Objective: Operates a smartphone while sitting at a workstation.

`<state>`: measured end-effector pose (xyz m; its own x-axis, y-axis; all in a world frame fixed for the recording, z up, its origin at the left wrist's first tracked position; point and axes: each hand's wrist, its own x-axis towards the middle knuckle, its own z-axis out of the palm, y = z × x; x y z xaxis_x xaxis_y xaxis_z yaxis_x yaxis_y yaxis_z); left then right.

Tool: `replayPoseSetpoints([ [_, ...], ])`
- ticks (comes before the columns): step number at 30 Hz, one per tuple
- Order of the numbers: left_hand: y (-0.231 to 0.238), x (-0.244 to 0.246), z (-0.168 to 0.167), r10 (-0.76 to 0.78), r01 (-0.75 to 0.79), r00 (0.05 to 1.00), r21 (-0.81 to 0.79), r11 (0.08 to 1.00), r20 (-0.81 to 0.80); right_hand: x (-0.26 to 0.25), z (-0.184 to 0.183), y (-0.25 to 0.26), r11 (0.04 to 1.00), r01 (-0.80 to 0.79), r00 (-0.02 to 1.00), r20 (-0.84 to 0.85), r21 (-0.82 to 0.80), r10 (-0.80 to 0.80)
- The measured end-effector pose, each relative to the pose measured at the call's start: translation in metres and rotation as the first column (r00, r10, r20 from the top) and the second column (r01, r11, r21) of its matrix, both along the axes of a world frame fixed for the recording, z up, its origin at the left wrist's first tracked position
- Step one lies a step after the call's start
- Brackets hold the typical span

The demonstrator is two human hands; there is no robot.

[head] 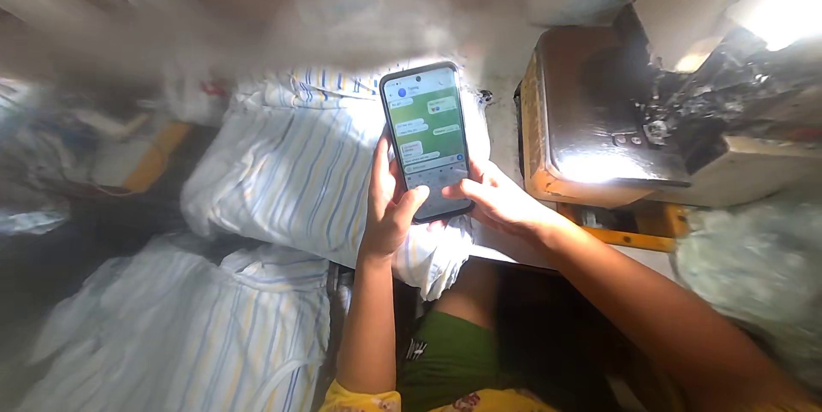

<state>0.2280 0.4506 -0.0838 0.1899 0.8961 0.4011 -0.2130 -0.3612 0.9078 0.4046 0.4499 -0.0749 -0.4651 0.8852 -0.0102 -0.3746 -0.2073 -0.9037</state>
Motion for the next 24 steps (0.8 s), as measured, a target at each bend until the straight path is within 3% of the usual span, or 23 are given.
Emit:
replayPoseSetpoints([
  [9,-0.0020,0.0043,0.0022,0.082,-0.079,0.995,0.060,0.995,-0.054,0.0010,-0.0032,0.0005,0.998,-0.017,1.000,0.014,0.061,0.016],
  [18,-0.0008,-0.0005,0.0005,0.041,-0.041,0.999,0.001,0.999,-0.008,0.0025,-0.0075,0.0036,0.994,-0.050,0.999,0.001,0.094,0.050],
  [24,-0.0015,-0.0006,0.0025,-0.037,0.055,0.985,-0.101,0.993,0.169,0.0030,-0.0024,0.0011,0.998,-0.056,0.998,-0.041,0.020,0.057],
])
